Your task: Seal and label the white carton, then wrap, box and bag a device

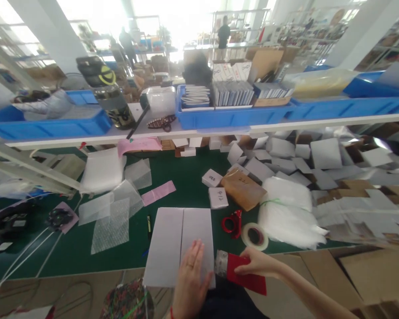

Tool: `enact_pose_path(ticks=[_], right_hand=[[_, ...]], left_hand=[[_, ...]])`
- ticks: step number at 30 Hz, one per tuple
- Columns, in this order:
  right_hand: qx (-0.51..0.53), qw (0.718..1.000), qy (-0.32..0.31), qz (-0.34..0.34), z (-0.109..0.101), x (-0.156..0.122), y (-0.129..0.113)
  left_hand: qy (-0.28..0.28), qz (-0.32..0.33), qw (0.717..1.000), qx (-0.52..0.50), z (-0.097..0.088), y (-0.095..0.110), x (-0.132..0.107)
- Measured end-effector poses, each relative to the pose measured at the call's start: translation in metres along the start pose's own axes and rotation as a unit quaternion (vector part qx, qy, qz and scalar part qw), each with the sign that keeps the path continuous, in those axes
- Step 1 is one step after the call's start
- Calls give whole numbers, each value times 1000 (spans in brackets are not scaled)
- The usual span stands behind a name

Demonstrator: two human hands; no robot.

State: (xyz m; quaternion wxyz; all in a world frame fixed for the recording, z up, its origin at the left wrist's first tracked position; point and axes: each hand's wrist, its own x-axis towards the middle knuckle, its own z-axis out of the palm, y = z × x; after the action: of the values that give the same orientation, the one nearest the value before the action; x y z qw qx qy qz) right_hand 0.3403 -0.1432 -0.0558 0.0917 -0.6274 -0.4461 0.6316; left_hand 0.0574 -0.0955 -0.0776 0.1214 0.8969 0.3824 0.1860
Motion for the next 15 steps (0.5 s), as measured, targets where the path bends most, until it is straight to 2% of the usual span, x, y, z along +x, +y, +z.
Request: enact_pose_path(ticks=[2,4,10,12,15], right_hand=[[-8,1000,-25,2,-8,1,-1],[-22,999,-36,9,-20,-2,2],[-115,992,13,54,-65,-32,44],[-138,987,25,73,-68,-35,56],[-179,979,41,92,-55,-20,56]], left_hand=[[-25,43,998,45,18,18,4],[-36,47,995,83,29,24,5],[-61,35,991,116,26,26,10],[-64,35,989,128,24,29,13],[-66,45,988,132,29,34,14]])
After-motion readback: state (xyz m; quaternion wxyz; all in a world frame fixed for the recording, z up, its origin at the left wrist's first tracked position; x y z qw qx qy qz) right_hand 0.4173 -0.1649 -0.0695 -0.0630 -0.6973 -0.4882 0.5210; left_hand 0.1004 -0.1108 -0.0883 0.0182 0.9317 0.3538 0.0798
